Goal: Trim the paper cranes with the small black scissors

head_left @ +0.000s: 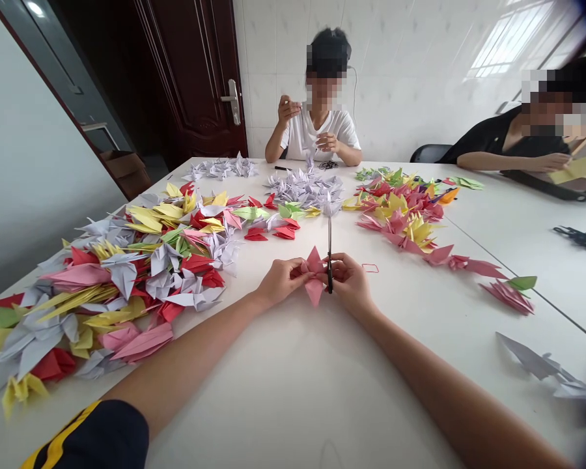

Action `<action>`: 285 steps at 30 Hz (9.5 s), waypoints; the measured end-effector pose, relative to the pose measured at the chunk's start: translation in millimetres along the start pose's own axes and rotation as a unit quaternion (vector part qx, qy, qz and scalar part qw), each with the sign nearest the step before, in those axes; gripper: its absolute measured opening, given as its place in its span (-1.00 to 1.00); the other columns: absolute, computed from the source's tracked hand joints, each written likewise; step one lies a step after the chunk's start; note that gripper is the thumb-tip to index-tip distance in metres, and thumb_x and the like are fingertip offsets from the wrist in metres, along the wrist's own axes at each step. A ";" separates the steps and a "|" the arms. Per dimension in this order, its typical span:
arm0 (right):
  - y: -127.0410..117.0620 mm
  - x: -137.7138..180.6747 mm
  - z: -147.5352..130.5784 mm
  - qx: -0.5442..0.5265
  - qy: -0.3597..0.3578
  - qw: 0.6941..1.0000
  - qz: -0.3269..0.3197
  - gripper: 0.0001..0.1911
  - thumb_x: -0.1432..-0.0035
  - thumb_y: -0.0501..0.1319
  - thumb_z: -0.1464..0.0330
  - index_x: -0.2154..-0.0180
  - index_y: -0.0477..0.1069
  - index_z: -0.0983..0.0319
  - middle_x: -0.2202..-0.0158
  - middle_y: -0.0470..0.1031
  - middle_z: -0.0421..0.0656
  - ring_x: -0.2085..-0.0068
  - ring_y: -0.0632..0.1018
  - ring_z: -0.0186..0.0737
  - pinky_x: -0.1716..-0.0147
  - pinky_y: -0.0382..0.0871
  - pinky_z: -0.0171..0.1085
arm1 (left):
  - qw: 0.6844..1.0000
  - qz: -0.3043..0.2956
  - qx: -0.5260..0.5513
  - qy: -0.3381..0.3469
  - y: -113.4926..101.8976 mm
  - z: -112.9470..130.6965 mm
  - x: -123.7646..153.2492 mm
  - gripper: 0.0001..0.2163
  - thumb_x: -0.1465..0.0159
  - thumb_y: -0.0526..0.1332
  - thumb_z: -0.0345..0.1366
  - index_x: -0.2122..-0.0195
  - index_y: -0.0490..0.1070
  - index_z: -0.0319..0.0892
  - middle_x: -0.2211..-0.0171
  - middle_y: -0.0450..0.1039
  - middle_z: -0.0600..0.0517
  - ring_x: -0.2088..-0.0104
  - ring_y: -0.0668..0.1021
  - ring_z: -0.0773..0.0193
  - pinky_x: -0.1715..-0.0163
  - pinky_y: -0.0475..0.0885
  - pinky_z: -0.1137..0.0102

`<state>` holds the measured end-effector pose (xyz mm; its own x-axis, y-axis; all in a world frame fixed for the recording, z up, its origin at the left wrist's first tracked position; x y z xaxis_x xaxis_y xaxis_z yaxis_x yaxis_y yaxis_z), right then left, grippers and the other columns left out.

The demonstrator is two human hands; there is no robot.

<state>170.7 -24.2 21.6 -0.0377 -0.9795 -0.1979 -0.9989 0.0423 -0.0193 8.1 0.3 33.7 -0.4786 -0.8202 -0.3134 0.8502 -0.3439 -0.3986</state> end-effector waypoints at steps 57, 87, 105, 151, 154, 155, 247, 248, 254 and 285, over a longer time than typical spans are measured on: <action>6.4 -1.6 11.7 -0.040 0.019 0.998 -0.048 -0.67 0.05 0.34 0.35 0.23 0.28 0.14 0.46 0.49 -0.30 0.55 0.41 -0.35 0.57 0.29 -0.34 | 0.996 0.053 0.073 -0.003 -7.0 2.5 -4.3 -0.69 -0.19 0.36 -0.05 0.44 0.48 -0.22 0.33 0.51 -0.04 0.37 0.52 0.31 0.40 0.43 0.44; 6.5 2.4 -2.2 0.015 -0.027 0.999 0.009 -0.63 0.07 0.42 0.26 0.26 0.30 0.13 0.47 0.42 -0.27 0.47 0.41 -0.30 0.52 0.26 -0.32 | 0.993 0.103 -0.025 0.050 -13.6 9.9 -3.6 -0.66 -0.24 0.31 0.01 0.46 0.54 -0.19 0.40 0.53 -0.02 0.36 0.54 0.26 0.34 0.41 0.39; 7.0 4.8 -2.5 -0.064 0.017 0.997 0.034 -0.62 0.13 0.42 0.27 0.29 0.31 0.13 0.51 0.48 -0.29 0.47 0.48 -0.27 0.53 0.50 -0.26 | 0.983 0.134 -0.064 0.104 -8.4 20.9 4.2 -0.73 -0.30 0.27 -0.09 0.42 0.47 -0.18 0.42 0.46 0.03 0.42 0.50 0.34 0.44 0.42 0.46; 5.1 9.0 -12.3 -0.015 -0.073 0.997 0.034 -0.57 0.02 0.46 0.21 0.20 0.29 0.10 0.27 0.55 -0.15 0.21 0.59 -0.13 0.21 0.50 -0.13 | 0.981 0.118 -0.065 0.137 -10.7 25.1 7.4 -0.85 -0.31 0.27 -0.20 0.20 0.60 -0.10 0.29 0.61 -0.02 0.30 0.60 0.25 0.27 0.52 0.37; 4.9 8.6 -12.2 0.009 -0.082 0.996 0.042 -0.60 0.01 0.44 0.21 0.22 0.29 0.10 0.32 0.52 -0.18 0.26 0.57 -0.15 0.26 0.49 -0.16 | 0.984 0.111 -0.068 0.125 -9.6 24.6 6.3 -0.84 -0.32 0.27 -0.17 0.24 0.59 -0.11 0.33 0.58 -0.01 0.33 0.58 0.26 0.29 0.51 0.38; 5.1 8.5 -12.3 0.017 -0.085 0.995 0.043 -0.61 0.01 0.44 0.21 0.23 0.30 0.10 0.33 0.50 -0.19 0.27 0.56 -0.15 0.28 0.49 -0.17 | 0.984 0.109 -0.067 0.121 -9.3 24.3 6.0 -0.84 -0.31 0.27 -0.16 0.25 0.59 -0.11 0.34 0.58 -0.01 0.34 0.58 0.27 0.29 0.51 0.39; -0.8 12.0 -13.5 0.017 -0.124 0.987 0.097 -0.72 -0.02 0.34 0.39 0.25 0.28 0.12 0.43 0.42 -0.27 0.39 0.47 -0.27 0.40 0.42 -0.26 | 0.994 0.064 -0.022 0.082 -6.4 18.3 3.3 -0.77 -0.28 0.30 -0.09 0.25 0.57 -0.16 0.29 0.59 -0.02 0.27 0.62 0.23 0.20 0.57 0.35; -0.6 12.1 -13.6 0.018 -0.125 0.987 0.097 -0.72 -0.02 0.34 0.39 0.24 0.28 0.11 0.43 0.42 -0.27 0.39 0.48 -0.26 0.40 0.43 -0.26 | 0.994 0.066 -0.023 0.082 -6.7 18.1 3.4 -0.77 -0.28 0.30 -0.09 0.25 0.57 -0.16 0.29 0.59 -0.02 0.29 0.62 0.23 0.21 0.57 0.35; 0.2 13.1 -14.4 0.029 -0.128 0.987 0.098 -0.73 -0.02 0.33 0.40 0.24 0.30 0.11 0.44 0.41 -0.28 0.36 0.52 -0.24 0.37 0.45 -0.24 | 0.995 0.064 -0.037 0.062 -6.8 16.6 3.3 -0.76 -0.28 0.29 -0.07 0.29 0.55 -0.16 0.34 0.57 -0.01 0.32 0.61 0.23 0.28 0.55 0.38; 6.5 14.9 -15.1 0.058 -0.159 0.983 0.070 -0.78 -0.05 0.29 0.43 0.25 0.33 0.11 0.41 0.45 -0.25 0.38 0.53 -0.26 0.39 0.51 -0.24 | 0.983 0.104 -0.111 0.104 -11.8 18.1 7.8 -0.80 -0.36 0.19 -0.17 0.26 0.58 -0.10 0.25 0.60 -0.03 0.25 0.60 0.21 0.24 0.47 0.36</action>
<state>163.2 -41.4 33.3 -0.1448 -0.8522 -0.5028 -0.9743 0.2115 -0.0779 -1.7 -10.3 51.6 -0.3541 -0.7426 -0.5685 0.8766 -0.0517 -0.4784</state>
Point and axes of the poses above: each hand's wrist, its own x-axis away from the middle knuckle, its own y-axis out of the palm, z = x × y, the point moved 6 cm from there along -x, towards the middle knuckle
